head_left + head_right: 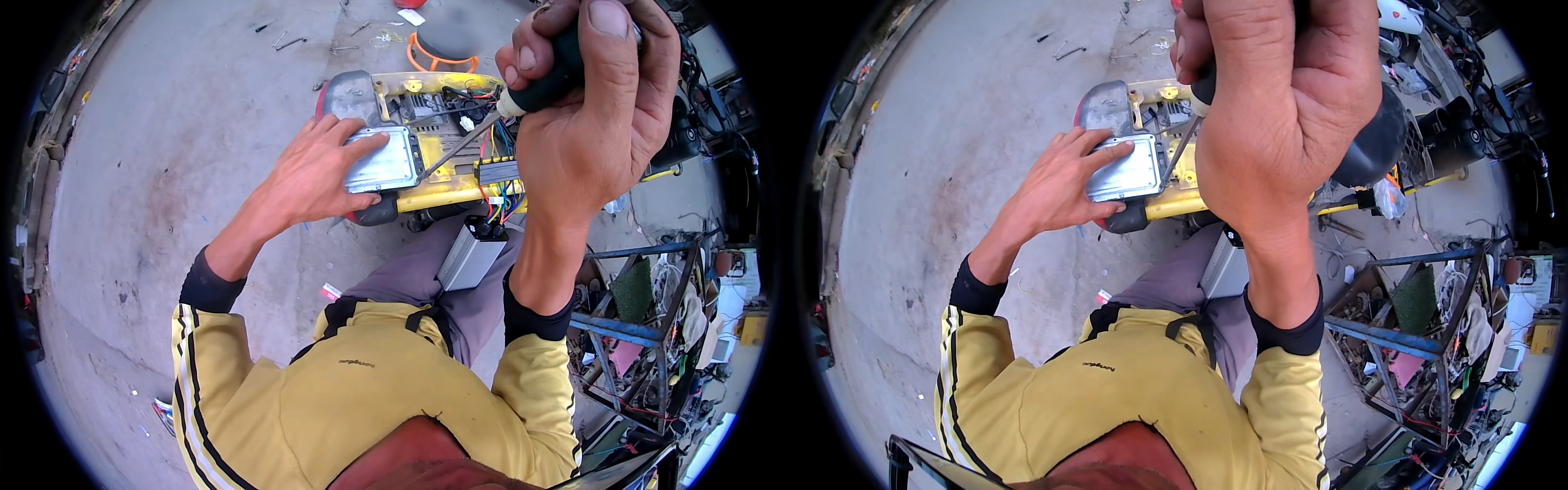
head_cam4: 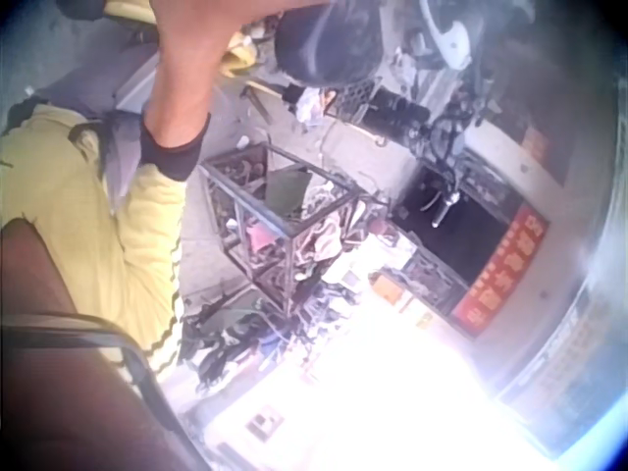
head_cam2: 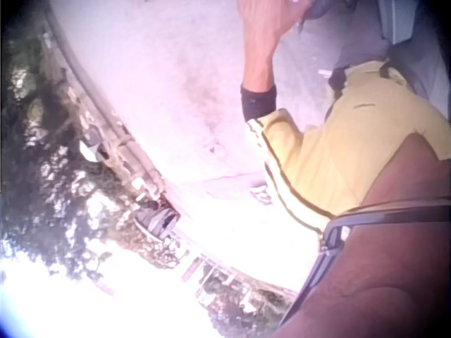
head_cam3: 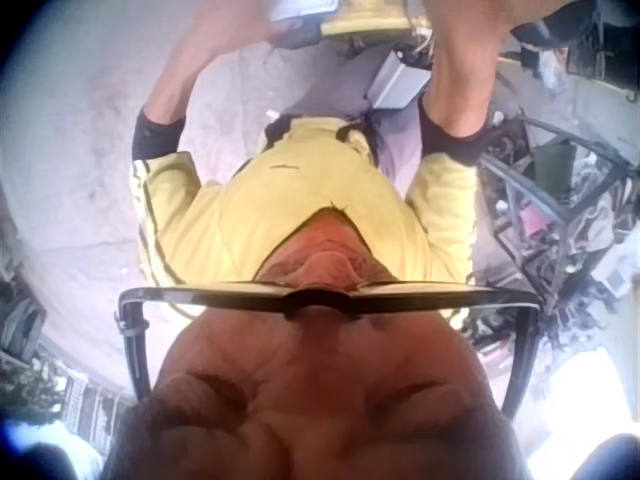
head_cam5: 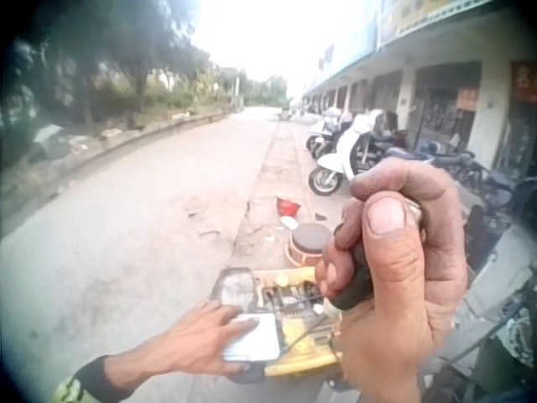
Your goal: The person works on the electrical system of a yellow scooter, handling wires and a silver electronic component. They use a screwdriver to secure the component onto the scooter frame.
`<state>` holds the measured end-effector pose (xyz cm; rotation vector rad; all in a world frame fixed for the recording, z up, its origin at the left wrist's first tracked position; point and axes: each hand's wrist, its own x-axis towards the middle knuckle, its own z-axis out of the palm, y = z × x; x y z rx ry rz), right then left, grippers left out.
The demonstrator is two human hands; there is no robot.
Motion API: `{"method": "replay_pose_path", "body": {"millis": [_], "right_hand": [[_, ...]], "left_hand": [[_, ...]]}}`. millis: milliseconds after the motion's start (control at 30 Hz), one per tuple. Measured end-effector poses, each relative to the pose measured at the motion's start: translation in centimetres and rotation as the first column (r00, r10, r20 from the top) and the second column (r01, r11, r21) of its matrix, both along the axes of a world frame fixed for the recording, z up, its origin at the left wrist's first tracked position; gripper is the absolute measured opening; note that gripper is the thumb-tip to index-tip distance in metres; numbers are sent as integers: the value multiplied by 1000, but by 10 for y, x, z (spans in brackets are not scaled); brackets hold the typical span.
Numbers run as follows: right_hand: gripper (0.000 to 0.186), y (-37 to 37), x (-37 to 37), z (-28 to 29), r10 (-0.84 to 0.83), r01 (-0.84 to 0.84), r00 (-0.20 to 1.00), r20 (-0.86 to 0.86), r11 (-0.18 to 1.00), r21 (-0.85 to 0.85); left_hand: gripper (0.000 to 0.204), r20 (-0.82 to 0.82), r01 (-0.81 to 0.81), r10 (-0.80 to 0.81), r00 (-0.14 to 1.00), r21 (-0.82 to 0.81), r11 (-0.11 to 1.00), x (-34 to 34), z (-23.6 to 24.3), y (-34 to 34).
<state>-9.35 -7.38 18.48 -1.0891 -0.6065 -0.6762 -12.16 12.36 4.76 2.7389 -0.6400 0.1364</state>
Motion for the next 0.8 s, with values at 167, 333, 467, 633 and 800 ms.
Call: {"method": "replay_pose_path", "body": {"millis": [167,333,467,633,800], "right_hand": [[37,-13,10,-4,285,-288,952,110,958,7],[46,-22,30,5,821,-810,571,6,564,-162],[39,-17,5,27,522,-533,844,-121,843,-78],[31,-39,35,32,868,-874,469,-162,431,-223],[33,-47,-6,52,-28,63,998,58,617,-784]], "left_hand": [[79,-7,7,-8,1000,-11,1000,1,-5,0],[79,25,16,-16,1000,15,1000,1,-4,1],[80,43,-3,3,999,12,1000,0,-6,2],[80,23,40,-41,999,43,998,6,4,-7],[79,25,-4,2,1000,66,998,1,0,-2]]}}
